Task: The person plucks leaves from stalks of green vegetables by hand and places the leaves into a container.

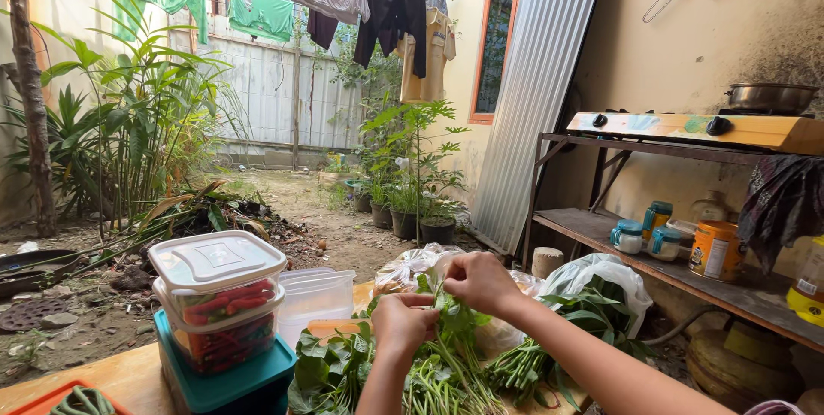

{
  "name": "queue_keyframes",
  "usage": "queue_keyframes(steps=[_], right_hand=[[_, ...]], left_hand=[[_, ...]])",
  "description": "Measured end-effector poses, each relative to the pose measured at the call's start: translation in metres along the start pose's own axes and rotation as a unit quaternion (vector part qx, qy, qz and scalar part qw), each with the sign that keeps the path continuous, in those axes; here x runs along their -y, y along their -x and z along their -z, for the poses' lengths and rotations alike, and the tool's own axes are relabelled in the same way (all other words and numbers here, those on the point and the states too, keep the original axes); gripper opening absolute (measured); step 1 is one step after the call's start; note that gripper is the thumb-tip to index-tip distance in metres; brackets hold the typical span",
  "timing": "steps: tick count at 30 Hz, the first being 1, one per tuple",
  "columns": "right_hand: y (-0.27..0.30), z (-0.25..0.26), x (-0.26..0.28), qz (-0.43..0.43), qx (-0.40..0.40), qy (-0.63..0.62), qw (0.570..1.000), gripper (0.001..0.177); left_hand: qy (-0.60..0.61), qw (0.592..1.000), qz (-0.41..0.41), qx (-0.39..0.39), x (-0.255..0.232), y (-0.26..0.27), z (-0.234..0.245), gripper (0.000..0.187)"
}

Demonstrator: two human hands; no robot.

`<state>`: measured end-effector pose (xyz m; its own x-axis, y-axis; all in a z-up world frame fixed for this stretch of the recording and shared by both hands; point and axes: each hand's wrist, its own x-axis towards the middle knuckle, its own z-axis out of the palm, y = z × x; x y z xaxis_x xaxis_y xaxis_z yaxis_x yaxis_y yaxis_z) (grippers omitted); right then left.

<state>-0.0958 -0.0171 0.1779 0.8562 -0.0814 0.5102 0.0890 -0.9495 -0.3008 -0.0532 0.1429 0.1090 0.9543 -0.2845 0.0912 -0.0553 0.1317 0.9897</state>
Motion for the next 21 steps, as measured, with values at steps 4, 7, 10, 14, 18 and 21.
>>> queue_keyframes(steps=[4,7,10,14,18,21], right_hand=[[-0.010,-0.017,-0.032,-0.107,0.067,-0.209,0.970,0.015],[-0.010,-0.023,-0.045,-0.251,0.137,-0.383,0.878,0.014],[-0.008,-0.026,-0.053,-0.304,0.152,-0.483,0.807,0.025],[-0.013,-0.014,-0.064,-0.274,0.070,-0.320,0.904,0.030],[-0.027,0.019,-0.044,-0.269,-0.114,-0.306,0.906,0.032],[-0.035,0.026,-0.008,-0.211,-0.109,-0.343,0.909,0.026]], left_hand=[[-0.003,1.000,-0.008,0.002,0.005,0.002,-0.005,0.024],[-0.046,0.999,0.000,0.008,0.012,0.001,-0.007,0.023],[0.024,0.999,0.017,0.040,0.022,-0.002,-0.006,0.021],[0.029,0.997,0.045,0.047,0.033,-0.001,-0.006,0.020],[0.013,0.995,0.090,0.029,0.049,-0.002,-0.006,0.019],[0.054,0.993,0.094,0.046,0.065,-0.005,-0.007,0.019]])
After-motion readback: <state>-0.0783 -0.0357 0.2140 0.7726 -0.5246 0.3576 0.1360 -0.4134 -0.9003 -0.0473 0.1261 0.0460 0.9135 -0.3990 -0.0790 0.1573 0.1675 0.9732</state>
